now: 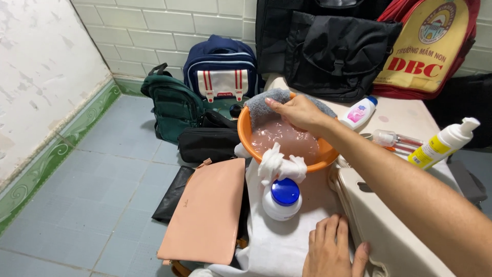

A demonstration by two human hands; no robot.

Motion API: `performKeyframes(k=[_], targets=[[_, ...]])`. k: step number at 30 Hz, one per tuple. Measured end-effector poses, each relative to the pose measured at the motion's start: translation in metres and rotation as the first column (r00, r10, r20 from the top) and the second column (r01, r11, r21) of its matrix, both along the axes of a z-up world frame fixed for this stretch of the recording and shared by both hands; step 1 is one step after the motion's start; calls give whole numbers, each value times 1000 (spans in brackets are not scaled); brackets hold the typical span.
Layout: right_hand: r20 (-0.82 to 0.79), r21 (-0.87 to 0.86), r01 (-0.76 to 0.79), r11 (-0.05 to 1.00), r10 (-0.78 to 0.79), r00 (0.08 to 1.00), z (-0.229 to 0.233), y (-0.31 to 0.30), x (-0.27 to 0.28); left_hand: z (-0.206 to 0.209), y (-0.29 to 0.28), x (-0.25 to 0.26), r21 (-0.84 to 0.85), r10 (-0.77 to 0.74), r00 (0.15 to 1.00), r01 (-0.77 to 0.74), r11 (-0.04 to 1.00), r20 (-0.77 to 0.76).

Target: Cleaning and conditioning a white leather bag using a cloth and various cleaning products.

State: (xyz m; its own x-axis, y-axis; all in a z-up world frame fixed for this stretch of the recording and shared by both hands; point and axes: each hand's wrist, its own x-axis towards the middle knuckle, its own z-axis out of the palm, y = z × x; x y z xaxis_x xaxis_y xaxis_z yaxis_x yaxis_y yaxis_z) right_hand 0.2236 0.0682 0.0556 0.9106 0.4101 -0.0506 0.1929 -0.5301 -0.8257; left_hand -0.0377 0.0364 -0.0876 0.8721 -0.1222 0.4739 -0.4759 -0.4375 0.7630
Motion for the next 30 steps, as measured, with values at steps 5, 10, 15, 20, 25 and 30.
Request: performKeyframes(k=[5, 10, 15, 20, 25, 30], targets=[[147, -89, 118, 989, -104, 984, -17, -7, 3, -3, 0, -2, 11, 8, 1000, -8, 1000, 8], [392, -91, 135, 987, -89, 916, -22, -7, -3, -1, 2, -2, 18, -19, 999, 20, 1000, -27], [474, -10, 149, 989, -126, 872, -35, -7, 4, 1, 2, -2, 24, -13, 999, 14, 1000, -37], [536, 10, 195, 981, -170, 827, -27, -6, 4, -1, 1, -2, 17, 18, 1000, -18, 1000, 13], [-149, 171, 111, 979, -85, 985, 5, -8, 12, -41, -17, 7, 78, 107, 992, -112, 991, 60], [-148, 61, -112, 992, 120, 982, 59, -17, -15, -30, -11, 7, 66, 114, 988, -122, 990, 106]])
